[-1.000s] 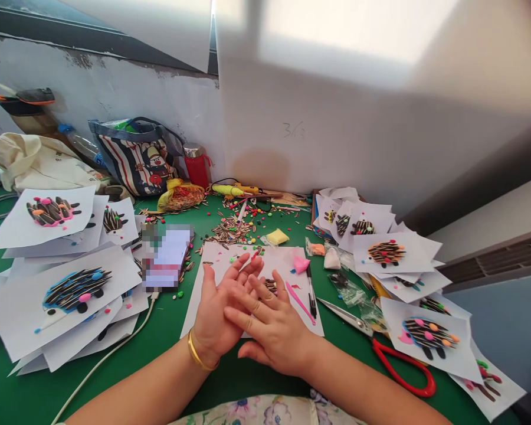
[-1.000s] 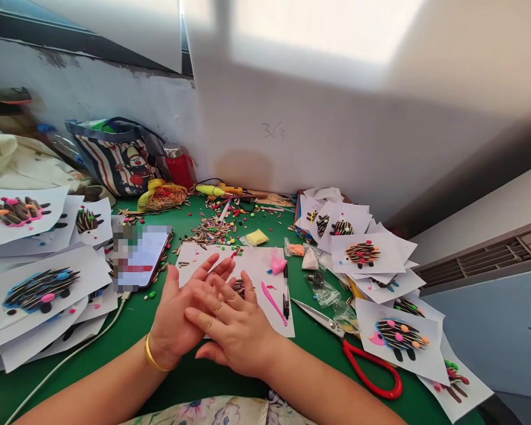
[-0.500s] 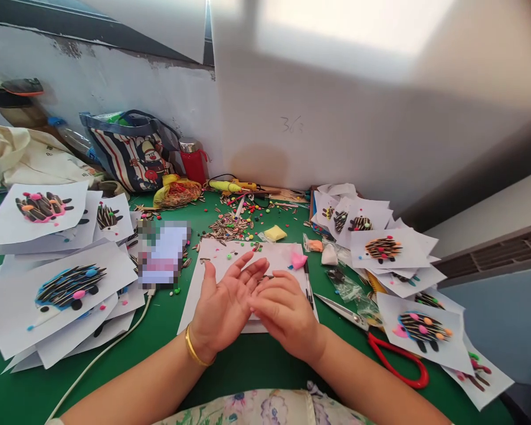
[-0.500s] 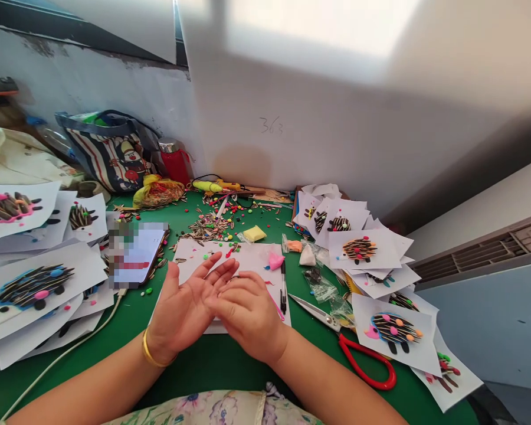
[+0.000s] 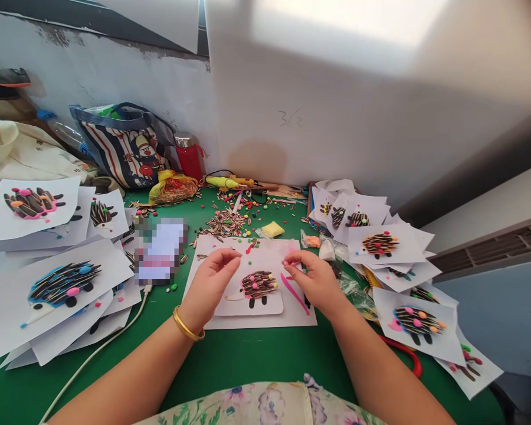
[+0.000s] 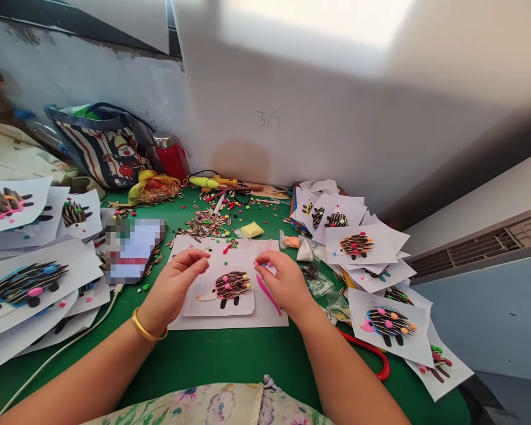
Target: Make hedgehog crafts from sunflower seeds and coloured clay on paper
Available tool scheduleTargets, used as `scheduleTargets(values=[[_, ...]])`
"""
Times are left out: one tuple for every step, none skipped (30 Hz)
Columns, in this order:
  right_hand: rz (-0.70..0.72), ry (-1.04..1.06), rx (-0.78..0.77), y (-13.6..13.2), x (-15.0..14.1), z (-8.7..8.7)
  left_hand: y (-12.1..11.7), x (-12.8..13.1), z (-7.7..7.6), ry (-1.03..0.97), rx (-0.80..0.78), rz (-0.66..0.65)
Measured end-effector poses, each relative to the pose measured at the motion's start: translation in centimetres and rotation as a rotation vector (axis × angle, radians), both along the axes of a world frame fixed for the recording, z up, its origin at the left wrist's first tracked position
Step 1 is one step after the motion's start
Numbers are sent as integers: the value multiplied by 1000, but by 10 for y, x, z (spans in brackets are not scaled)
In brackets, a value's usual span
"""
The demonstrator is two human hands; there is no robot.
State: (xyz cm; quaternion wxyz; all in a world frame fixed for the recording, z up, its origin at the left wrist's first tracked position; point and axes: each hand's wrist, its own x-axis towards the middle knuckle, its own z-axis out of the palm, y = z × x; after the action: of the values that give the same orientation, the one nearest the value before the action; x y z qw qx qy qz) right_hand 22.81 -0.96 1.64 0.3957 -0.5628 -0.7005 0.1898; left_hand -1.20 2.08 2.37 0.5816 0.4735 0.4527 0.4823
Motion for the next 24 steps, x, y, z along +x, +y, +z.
scheduleTargets(values=[[36,-34,-14,1,-1,0,1,-1,-1,119,62,-41],[78,-72,-27,1,-2,-1,2,-1,-3,232,134,-90],[121,-109,-43,1,-4,-1,2,-1,-5,335,209,-144],[158,-143,-65,0,-6,-1,2,-1,-6,424,283,-202],[186,-175,-90,-1,-9,0,1,0,-8,501,349,-262],[206,-206,-119,-2,-12,0,0,1,-9,570,403,-311],[216,-236,-151,-3,-15,0,-2,2,-10,638,446,-349],[220,-265,-180,-4,-18,1,-5,4,-12,707,479,-373],[226,-291,-205,-5,-20,1,-8,5,-12,778,504,-382],[235,-317,-221,-6,-23,2,-10,7,-13,844,523,-387],[243,-341,-226,-7,-24,2,-13,9,-14,902,539,-387],[246,-362,-220,-8,-25,2,-15,10,-15,949,553,-386],[241,-380,-205,-8,-25,2,-17,12,-15,984,567,-383],[230,-395,-189,-8,-24,2,-18,13,-16,1011,581,-375],[217,-405,-175,-8,-23,2,-19,14,-16,1033,595,-367],[203,-411,-168,-8,-22,2,-20,14,-17,1050,608,-362],[195,-413,-167,-8,-20,2,-20,15,-17,1066,621,-357],[193,-416,-171,-8,-19,2,-20,15,-17,1080,632,-355],[191,-419,-177,-9,-17,2,-20,15,-17,1093,644,-354],[192,-423,-185,-9,-16,2,-20,15,-16,1103,655,-353],[193,-428,-194,-9,-16,2,-21,15,-16,1111,668,-353],[194,-434,-203,-9,-16,3,-21,16,-16,1117,681,-351],[196,-441,-211,-10,-17,3,-21,16,-15,1120,694,-350],[199,-449,-219,-10,-18,3,-21,16,-15,1123,705,-348]])
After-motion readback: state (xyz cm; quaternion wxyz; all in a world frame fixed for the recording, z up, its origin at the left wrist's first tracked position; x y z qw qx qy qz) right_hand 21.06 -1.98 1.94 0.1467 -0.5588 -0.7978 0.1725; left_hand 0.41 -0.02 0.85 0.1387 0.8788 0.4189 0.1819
